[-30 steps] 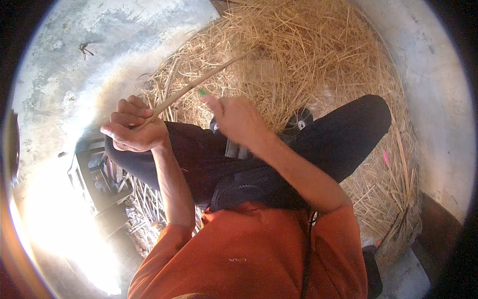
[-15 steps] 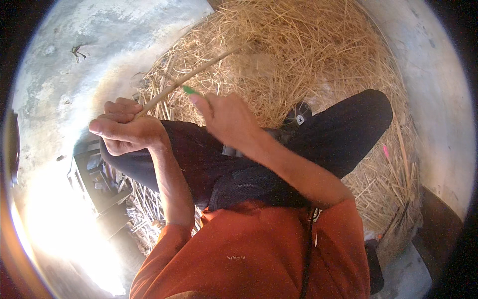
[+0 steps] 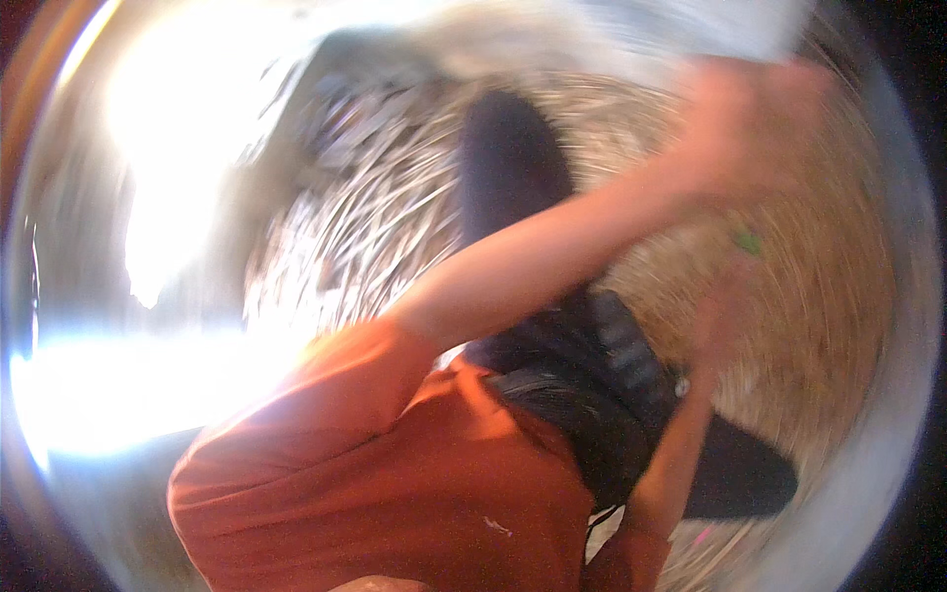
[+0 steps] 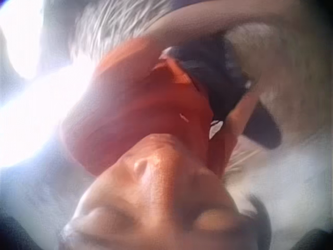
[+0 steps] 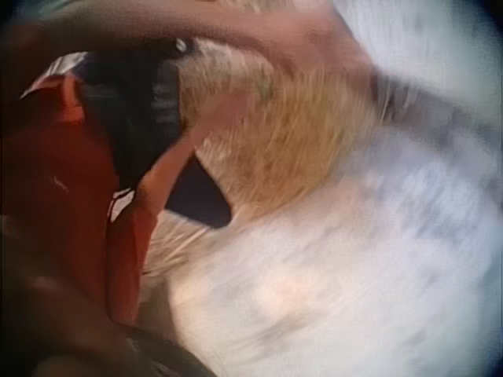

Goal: The person strips the bark from a long wooden stick using a green-handled utility knife. They hold the stick with their left hand and use their right hand to shave the wood along its length.

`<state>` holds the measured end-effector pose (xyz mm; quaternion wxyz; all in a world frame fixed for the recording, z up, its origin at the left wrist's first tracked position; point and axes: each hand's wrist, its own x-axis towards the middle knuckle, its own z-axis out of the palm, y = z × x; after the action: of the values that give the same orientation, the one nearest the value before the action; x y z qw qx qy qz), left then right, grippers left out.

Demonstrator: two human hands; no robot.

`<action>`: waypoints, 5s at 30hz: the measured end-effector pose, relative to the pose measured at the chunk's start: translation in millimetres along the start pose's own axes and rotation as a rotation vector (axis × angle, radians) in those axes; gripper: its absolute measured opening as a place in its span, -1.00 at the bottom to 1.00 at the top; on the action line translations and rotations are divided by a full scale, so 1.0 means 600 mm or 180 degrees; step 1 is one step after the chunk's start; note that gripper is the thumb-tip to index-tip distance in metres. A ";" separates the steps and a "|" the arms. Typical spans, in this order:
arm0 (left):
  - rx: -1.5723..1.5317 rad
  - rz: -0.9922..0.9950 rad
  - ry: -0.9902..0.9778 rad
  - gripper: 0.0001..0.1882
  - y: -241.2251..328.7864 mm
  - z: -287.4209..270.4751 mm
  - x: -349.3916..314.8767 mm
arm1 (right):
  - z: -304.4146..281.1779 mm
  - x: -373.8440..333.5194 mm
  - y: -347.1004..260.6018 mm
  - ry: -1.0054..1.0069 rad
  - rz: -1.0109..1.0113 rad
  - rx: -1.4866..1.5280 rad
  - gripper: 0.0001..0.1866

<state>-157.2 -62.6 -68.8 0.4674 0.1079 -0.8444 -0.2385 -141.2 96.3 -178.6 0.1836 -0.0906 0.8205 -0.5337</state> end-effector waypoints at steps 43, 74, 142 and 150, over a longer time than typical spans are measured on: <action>-0.0308 0.0205 0.0317 -0.65 0.055 -0.018 0.007 | -0.082 0.112 -0.079 -0.0131 0.0046 0.0915 -0.36; -0.0307 -0.0148 0.0641 -0.50 0.044 -0.136 -0.093 | 0.030 -0.074 -0.058 -0.0647 -0.0769 0.0209 -0.38; -0.0917 0.0559 0.1089 -0.45 0.023 -0.132 -0.131 | 0.030 -0.113 0.003 -0.0589 -0.0437 -0.0364 -0.53; -0.1046 0.0644 0.1057 -0.48 0.021 -0.125 -0.137 | 0.016 -0.123 -0.030 -0.0886 -0.0702 -0.0111 -0.53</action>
<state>-49.4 -41.4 -89.5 0.6324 -0.0169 -0.7125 -0.3036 -70.9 106.4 -150.6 0.2341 -0.2563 0.7813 -0.5187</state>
